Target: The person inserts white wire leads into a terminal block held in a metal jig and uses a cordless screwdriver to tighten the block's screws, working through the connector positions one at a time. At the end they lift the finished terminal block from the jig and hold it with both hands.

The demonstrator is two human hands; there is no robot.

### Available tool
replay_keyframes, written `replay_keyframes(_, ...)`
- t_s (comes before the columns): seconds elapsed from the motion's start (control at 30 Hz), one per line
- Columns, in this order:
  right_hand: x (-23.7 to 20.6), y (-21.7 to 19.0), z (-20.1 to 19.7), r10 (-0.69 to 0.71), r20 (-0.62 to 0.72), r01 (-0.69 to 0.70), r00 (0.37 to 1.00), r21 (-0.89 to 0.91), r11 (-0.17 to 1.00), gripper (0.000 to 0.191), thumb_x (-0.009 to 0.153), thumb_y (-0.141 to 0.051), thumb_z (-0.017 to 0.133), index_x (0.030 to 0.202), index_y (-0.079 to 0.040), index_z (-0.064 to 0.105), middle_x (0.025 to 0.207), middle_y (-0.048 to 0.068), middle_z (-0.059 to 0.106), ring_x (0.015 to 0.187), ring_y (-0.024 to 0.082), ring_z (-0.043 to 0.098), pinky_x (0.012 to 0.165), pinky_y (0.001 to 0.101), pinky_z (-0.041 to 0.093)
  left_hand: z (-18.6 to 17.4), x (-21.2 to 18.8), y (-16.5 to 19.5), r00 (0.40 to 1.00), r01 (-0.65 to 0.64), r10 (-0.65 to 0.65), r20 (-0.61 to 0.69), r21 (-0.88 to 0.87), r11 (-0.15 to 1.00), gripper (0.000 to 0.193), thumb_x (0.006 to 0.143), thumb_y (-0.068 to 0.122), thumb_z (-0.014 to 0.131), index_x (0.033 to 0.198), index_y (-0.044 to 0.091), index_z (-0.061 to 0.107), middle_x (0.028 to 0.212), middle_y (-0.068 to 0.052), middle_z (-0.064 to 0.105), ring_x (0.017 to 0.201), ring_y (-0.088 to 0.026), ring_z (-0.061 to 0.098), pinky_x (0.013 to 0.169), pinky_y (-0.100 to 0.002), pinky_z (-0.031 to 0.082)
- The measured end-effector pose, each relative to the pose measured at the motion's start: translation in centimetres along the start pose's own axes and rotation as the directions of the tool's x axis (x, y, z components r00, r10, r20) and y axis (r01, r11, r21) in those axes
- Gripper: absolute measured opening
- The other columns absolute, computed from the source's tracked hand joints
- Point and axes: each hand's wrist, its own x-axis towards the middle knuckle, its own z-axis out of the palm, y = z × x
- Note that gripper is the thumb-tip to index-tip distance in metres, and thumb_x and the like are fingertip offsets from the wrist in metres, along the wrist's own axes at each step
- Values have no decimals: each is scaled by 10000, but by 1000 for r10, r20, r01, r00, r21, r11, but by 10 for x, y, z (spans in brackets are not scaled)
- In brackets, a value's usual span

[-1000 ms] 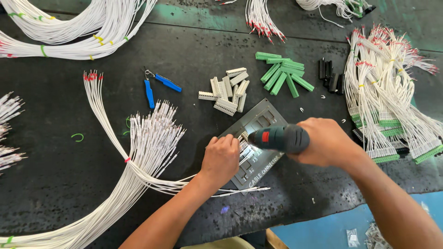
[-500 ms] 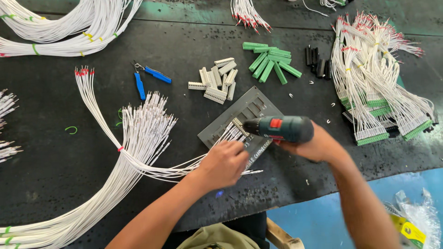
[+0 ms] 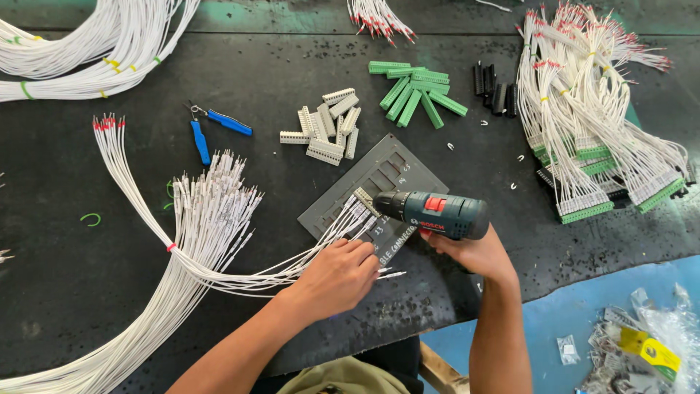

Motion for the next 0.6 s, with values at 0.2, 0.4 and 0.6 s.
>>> replay_keyframes(0.2,0,0,-1,9,5,-9,1000,45,999,195,784,3,780,967,-36,727,783,39,749,669,113,686,596,303,576,2,0,-5,994,100,-103,-40,-65,993,133,926,135,679,962,30,605,857,-91,613,793,-292,644,744,-416,485)
replay_keyframes(0.4,-2,0,-1,27,-34,-28,999,-22,999,219,758,3,805,964,-28,740,779,41,744,673,117,679,593,304,568,-6,2,-4,973,178,-202,-112,-194,965,201,856,125,717,1014,37,629,957,-101,647,900,-306,651,802,-413,512)
replay_keyframes(0.6,-4,4,-3,29,-21,-29,999,25,999,181,775,-13,806,943,-28,739,780,35,743,687,108,682,591,297,561,-7,3,2,999,-19,15,-47,-70,997,200,803,181,755,888,45,635,936,-107,571,900,-282,574,775,-405,453)
